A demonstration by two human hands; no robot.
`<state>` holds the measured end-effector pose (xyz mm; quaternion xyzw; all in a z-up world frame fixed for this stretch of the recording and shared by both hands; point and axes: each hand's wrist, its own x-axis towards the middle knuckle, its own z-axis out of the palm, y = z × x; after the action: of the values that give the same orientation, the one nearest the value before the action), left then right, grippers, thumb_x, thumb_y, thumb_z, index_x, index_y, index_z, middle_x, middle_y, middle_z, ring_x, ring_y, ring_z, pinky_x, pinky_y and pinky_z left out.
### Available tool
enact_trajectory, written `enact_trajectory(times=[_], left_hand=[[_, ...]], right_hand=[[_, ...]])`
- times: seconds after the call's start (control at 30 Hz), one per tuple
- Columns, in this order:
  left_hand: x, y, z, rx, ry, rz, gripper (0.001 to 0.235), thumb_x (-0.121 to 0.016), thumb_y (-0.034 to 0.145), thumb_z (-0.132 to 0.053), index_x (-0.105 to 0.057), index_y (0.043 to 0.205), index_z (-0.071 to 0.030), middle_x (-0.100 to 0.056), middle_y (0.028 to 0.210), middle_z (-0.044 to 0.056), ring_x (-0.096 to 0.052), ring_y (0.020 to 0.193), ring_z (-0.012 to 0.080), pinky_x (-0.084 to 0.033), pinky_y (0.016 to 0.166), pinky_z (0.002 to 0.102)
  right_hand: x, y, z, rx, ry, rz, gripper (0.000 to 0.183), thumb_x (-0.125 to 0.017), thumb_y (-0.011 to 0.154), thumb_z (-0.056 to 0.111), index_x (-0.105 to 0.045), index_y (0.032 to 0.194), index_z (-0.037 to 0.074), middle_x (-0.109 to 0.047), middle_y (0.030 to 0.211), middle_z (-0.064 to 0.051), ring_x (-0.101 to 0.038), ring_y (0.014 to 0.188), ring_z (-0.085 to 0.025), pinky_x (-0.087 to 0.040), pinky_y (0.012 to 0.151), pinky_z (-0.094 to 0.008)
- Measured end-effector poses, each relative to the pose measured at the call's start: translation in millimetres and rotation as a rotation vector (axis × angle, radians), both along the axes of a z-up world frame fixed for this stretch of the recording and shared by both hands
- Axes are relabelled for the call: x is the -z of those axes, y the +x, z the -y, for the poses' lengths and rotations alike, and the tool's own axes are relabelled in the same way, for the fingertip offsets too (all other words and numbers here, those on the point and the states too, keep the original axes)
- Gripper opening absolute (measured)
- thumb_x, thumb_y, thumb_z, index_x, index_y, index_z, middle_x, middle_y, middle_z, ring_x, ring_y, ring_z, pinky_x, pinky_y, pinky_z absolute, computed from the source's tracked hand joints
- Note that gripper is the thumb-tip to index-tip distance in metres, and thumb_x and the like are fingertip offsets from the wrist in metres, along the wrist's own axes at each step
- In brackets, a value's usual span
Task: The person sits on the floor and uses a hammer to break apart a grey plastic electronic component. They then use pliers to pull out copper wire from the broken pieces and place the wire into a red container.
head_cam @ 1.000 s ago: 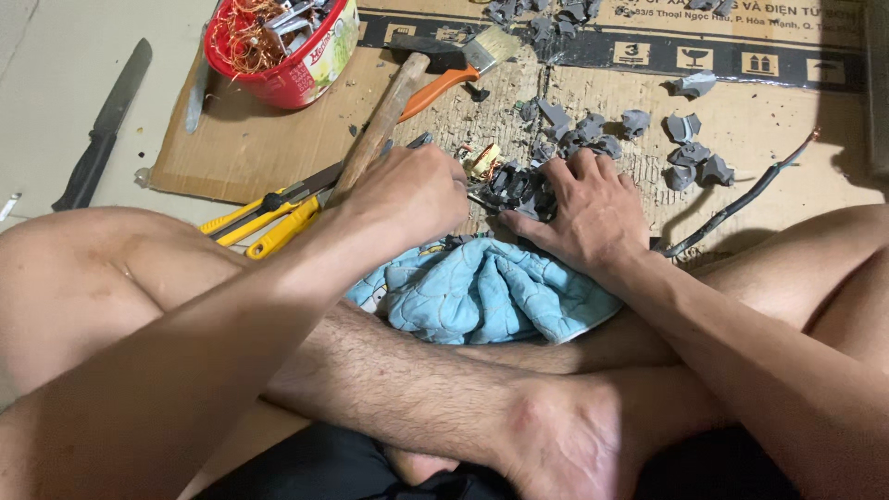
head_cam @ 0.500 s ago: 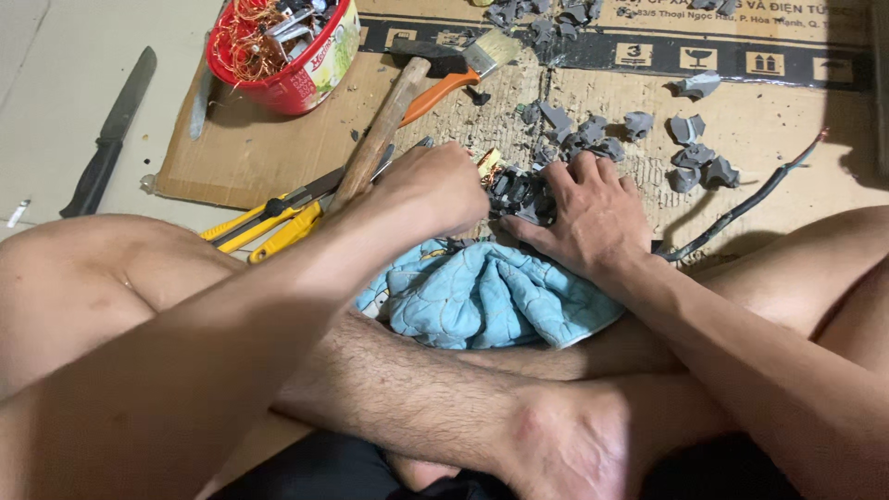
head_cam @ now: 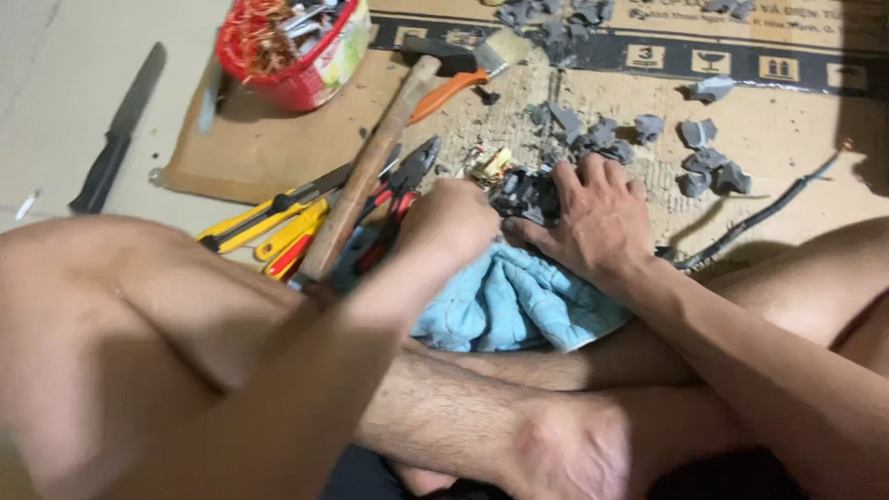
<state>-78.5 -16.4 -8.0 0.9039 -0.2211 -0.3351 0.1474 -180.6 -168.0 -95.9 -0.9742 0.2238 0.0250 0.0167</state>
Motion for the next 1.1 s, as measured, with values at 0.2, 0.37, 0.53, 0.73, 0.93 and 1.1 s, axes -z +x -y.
enact_trajectory(times=[0.2, 0.37, 0.53, 0.73, 0.93, 1.1], left_hand=[[19, 17, 15, -0.368, -0.272, -0.196, 0.030, -0.046, 0.084, -0.008, -0.070, 0.093, 0.009, -0.069, 0.069, 0.016, -0.072, 0.057, 0.0282, -0.046, 0.035, 0.038], [8, 34, 10, -0.387, -0.317, -0.421, 0.013, -0.049, 0.078, 0.001, -0.059, 0.076, 0.009, -0.038, 0.050, 0.008, -0.036, 0.033, 0.0087, -0.027, 0.032, 0.024], [15, 49, 17, -0.274, -0.200, -0.425, 0.019, -0.050, 0.083, -0.002, -0.061, 0.098, 0.006, -0.044, 0.054, 0.009, -0.039, 0.032, 0.0080, -0.030, 0.030, 0.026], [2, 47, 49, 0.163, 0.179, -0.057, 0.023, -0.057, 0.079, -0.004, -0.070, 0.098, -0.004, -0.061, 0.051, 0.010, -0.068, 0.045, 0.0267, -0.055, 0.039, 0.041], [-14, -21, 38, 0.262, 0.072, 0.156, 0.028, -0.051, 0.092, -0.004, -0.074, 0.107, 0.002, -0.071, 0.090, 0.024, -0.073, 0.092, 0.0396, -0.062, 0.070, 0.058], [34, -44, 33, 0.413, 0.060, 0.579, 0.026, -0.051, 0.093, 0.001, -0.069, 0.109, 0.010, -0.070, 0.090, 0.020, -0.072, 0.090, 0.0397, -0.060, 0.063, 0.060]], right_hand=[[-4, -1, -3, 0.043, 0.037, 0.023, 0.083, -0.055, 0.082, 0.085, -0.055, 0.121, 0.012, -0.053, 0.119, -0.013, -0.054, 0.124, -0.035, -0.050, 0.093, -0.052], [-8, 4, -3, 0.047, 0.021, -0.032, 0.080, -0.053, 0.082, 0.088, -0.053, 0.120, 0.017, -0.050, 0.114, -0.009, -0.054, 0.122, -0.032, -0.049, 0.090, -0.050], [-8, 4, -6, 0.046, 0.018, -0.052, 0.079, -0.054, 0.083, 0.087, -0.054, 0.122, 0.018, -0.050, 0.114, -0.009, -0.054, 0.123, -0.030, -0.050, 0.092, -0.049], [-14, 8, -5, 0.037, -0.046, -0.168, 0.069, -0.050, 0.091, 0.077, -0.053, 0.127, 0.018, -0.050, 0.113, -0.009, -0.056, 0.118, -0.027, -0.051, 0.090, -0.045], [26, 7, 15, 0.011, -0.117, -0.138, 0.073, -0.062, 0.071, 0.075, -0.047, 0.120, 0.023, -0.043, 0.112, -0.002, -0.051, 0.115, -0.026, -0.050, 0.084, -0.044], [35, 7, 19, -0.002, -0.092, -0.073, 0.075, -0.066, 0.066, 0.067, -0.048, 0.121, 0.019, -0.046, 0.114, -0.007, -0.051, 0.121, -0.031, -0.049, 0.088, -0.048]])
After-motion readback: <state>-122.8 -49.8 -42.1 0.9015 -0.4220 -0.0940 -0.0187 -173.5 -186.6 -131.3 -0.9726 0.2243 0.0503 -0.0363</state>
